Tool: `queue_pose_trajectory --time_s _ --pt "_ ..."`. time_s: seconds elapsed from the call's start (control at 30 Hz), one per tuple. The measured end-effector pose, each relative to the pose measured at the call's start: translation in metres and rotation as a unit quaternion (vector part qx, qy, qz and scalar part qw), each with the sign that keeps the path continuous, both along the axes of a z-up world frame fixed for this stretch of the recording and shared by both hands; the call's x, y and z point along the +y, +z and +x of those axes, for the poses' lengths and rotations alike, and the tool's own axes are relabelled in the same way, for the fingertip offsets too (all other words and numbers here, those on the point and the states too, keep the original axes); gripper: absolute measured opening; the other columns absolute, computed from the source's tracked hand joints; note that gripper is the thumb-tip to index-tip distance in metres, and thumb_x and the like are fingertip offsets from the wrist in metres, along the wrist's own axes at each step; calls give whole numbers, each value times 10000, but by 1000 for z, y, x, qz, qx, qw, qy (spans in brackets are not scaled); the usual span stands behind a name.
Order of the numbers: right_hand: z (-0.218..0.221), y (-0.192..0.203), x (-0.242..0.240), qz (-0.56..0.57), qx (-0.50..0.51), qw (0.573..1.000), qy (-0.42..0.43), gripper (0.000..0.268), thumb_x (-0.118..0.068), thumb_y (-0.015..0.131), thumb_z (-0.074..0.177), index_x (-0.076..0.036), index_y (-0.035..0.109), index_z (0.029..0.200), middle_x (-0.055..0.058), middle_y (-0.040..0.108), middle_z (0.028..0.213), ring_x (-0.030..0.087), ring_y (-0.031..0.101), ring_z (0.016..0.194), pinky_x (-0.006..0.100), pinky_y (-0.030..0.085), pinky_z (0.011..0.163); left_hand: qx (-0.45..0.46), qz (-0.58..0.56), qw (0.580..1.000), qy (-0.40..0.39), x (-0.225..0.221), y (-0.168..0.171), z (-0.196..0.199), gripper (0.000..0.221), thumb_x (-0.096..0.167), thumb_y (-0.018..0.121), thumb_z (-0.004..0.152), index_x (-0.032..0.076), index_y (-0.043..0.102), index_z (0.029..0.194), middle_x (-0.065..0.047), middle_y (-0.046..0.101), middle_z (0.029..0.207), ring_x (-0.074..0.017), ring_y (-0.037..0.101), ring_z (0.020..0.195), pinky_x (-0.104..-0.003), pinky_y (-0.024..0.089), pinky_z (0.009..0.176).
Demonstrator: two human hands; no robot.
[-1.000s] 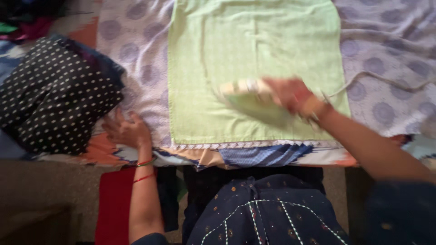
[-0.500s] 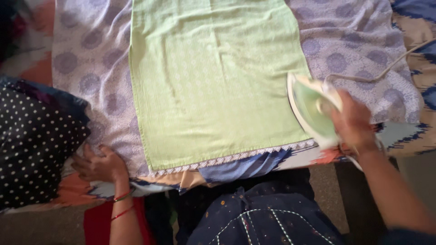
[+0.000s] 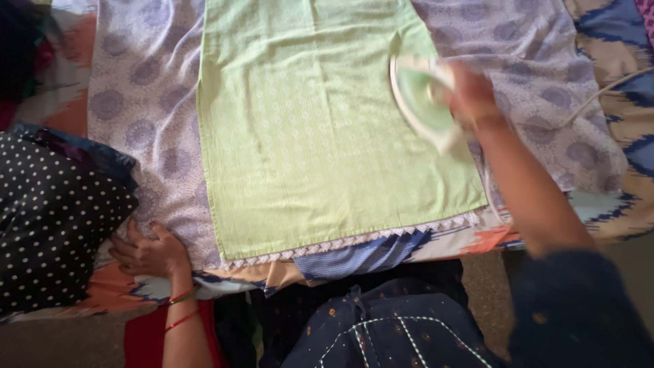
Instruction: The person irons a green garment on a patterned surface using an iron, smoothing the fabric with their hands and moving the tool across different sections of the item.
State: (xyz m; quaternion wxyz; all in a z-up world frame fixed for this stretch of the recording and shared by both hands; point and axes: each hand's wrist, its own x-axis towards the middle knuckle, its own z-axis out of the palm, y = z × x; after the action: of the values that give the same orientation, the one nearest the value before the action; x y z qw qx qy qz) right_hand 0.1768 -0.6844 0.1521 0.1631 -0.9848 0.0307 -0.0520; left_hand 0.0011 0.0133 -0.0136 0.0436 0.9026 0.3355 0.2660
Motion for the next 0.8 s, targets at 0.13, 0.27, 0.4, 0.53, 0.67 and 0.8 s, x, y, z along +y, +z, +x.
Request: queue_pose_trajectory --time_s 0.13,0.27,0.4,0.53,0.67,0.8 --pt "-137 10 -1 -54 115 992 13 578 -345 716 905 -157 525 1416 263 696 1024 492 681 864 575 544 746 -2 15 1000 0 2 -5 -3 405 301 680 1018 128 672 1384 -234 403 1652 -489 351 1471 -677 317 1071" --pt "-211 15 19 -103 163 981 -3 657 -293 694 828 -237 509 1456 209 731 935 448 723 835 548 578 734 2 3 1000 10 0 -6 -4 441 343 705 1026 138 687 1415 -222 420 1630 -493 360 1450 -692 315 1060" --pt "-170 6 39 -92 110 989 -28 566 -301 682 877 -220 563 1424 226 728 996 451 707 902 553 560 802 1 30 1000 4 -1 -5 -3 397 299 661 1022 117 675 1375 -227 409 1657 -493 362 1465 -679 330 1061" --pt "-49 0 65 32 -28 997 70 493 -416 686 982 -130 599 1374 232 728 1098 461 676 981 553 513 855 -8 11 1000 0 -8 6 -3 434 315 677 1033 149 678 1435 -215 413 1650 -491 363 1455 -675 338 1048" --pt "88 -6 106 89 -11 996 16 588 -434 796 839 -210 629 1356 181 732 1081 375 715 974 462 547 876 -5 2 1000 -3 -12 16 -2 406 290 657 1026 169 685 1413 -197 418 1651 -483 374 1459 -659 357 1032" --pt "154 -16 125 -75 8 997 23 547 -437 847 805 -138 665 1224 204 734 1086 405 696 989 492 550 866 1 13 1000 10 -14 18 1 413 312 672 1015 168 683 1402 -184 426 1641 -468 380 1449 -669 355 1042"
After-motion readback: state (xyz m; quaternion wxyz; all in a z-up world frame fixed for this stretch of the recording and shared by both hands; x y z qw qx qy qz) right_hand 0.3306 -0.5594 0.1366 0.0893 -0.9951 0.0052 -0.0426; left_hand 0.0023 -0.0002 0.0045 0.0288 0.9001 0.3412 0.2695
